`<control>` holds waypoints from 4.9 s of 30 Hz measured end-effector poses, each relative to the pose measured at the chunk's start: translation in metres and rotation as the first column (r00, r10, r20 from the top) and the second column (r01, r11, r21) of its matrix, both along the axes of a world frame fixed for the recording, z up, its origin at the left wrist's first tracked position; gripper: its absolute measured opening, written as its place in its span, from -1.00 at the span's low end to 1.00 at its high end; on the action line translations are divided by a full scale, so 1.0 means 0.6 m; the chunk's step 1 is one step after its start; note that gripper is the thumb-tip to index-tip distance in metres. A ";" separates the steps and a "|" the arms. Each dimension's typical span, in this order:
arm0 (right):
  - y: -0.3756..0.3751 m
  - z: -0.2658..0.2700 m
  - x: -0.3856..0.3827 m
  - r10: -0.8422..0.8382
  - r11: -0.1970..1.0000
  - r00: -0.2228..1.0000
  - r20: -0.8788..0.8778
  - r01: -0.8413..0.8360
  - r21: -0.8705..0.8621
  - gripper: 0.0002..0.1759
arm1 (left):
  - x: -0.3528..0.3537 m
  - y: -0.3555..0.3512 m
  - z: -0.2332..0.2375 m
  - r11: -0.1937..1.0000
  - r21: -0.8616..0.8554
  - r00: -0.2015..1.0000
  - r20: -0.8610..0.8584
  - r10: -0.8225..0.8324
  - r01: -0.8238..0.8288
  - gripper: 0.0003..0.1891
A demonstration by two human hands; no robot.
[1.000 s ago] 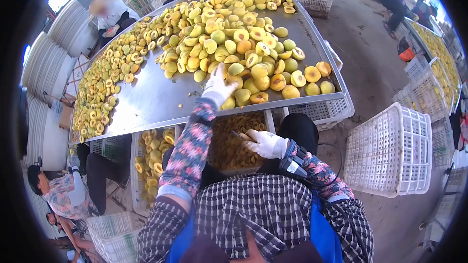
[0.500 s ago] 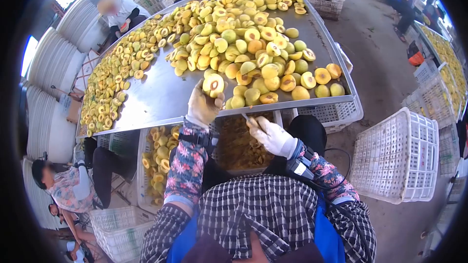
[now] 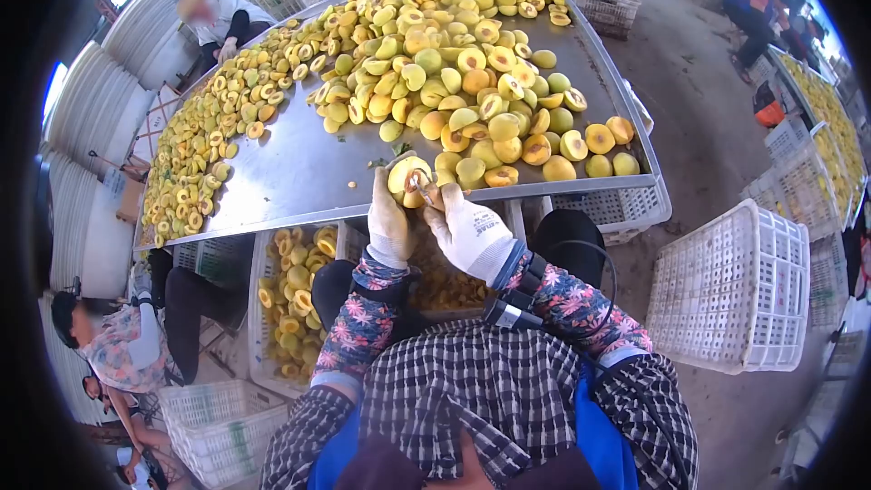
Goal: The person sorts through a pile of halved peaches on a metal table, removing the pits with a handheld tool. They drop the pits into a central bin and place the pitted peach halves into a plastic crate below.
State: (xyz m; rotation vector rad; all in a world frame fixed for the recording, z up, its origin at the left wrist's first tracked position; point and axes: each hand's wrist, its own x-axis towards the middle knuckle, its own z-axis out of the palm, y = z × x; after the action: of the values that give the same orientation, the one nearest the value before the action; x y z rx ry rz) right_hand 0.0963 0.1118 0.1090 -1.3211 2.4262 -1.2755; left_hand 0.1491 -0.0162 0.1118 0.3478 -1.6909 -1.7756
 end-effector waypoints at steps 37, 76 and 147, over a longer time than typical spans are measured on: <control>0.005 -0.017 0.010 0.071 0.996 0.995 -0.066 -0.074 -0.046 -0.63 | 0.002 0.032 -0.002 0.748 0.663 0.984 -0.148 0.101 0.023 -0.41; 0.012 -0.033 0.021 0.162 0.982 0.478 0.863 -0.168 -0.091 -0.70 | -0.016 -0.003 -0.078 0.841 0.536 0.995 -0.030 0.099 -0.068 -0.71; 0.010 -0.010 0.015 0.072 0.991 0.993 -0.095 -0.061 0.115 -0.67 | -0.002 -0.008 -0.021 0.331 0.868 0.925 -0.377 -0.043 0.370 -0.63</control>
State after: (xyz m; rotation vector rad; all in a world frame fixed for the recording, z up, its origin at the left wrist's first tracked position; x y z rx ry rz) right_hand 0.1051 0.1178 0.1031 -1.4534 2.4550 -1.0656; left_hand 0.1482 -0.0207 0.0989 0.3080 -0.2964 -2.7192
